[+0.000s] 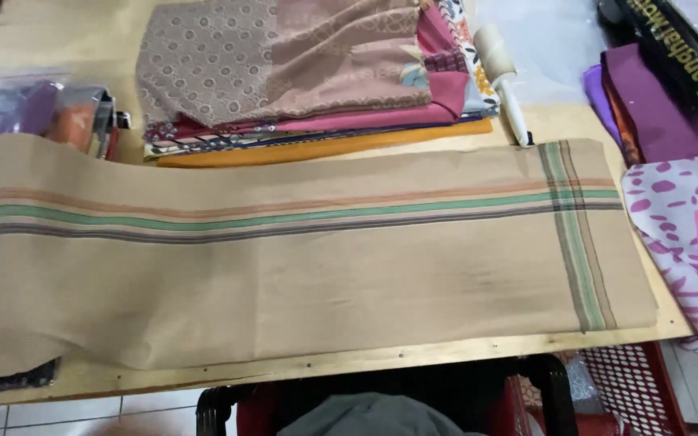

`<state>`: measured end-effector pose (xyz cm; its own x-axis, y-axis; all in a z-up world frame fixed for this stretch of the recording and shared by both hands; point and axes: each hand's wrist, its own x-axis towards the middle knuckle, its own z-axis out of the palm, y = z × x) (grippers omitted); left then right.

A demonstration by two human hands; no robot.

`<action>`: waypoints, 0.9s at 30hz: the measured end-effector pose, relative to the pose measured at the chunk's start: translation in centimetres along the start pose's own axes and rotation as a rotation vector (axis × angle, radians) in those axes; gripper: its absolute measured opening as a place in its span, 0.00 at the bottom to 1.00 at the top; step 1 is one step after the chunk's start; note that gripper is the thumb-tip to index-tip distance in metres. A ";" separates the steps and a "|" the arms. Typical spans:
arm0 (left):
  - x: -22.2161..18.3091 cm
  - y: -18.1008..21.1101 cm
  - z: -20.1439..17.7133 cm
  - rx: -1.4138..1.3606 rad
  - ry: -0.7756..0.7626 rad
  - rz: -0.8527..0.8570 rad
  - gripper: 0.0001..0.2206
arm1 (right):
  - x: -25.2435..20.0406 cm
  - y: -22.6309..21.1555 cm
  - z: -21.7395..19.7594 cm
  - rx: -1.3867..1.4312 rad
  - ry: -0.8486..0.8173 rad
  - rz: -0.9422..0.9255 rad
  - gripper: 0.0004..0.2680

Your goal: A person uses a lint roller to remove lint and dust from a long piece of beige fabric laid out on a work table.

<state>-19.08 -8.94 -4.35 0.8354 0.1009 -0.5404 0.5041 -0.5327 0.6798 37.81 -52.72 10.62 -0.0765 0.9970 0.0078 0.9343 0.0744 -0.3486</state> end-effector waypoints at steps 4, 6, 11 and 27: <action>2.9 11.1 -4.3 0.253 0.374 0.062 0.30 | 10.5 -5.7 5.4 0.006 0.045 -0.124 0.20; 4.1 10.5 -3.9 0.333 0.434 0.164 0.31 | 14.6 -6.7 6.7 0.073 0.013 -0.066 0.23; 5.2 10.2 -3.5 0.526 0.555 0.312 0.27 | 18.0 -5.2 9.2 0.125 -0.098 0.046 0.29; 24.6 21.7 -8.3 0.645 0.237 0.526 0.26 | 10.4 1.5 7.5 -0.097 0.352 1.236 0.27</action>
<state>14.25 -10.99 1.18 0.9851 -0.1579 -0.0678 -0.1234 -0.9248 0.3598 35.82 -42.35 3.15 0.9346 0.3553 -0.0192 0.3414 -0.9106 -0.2328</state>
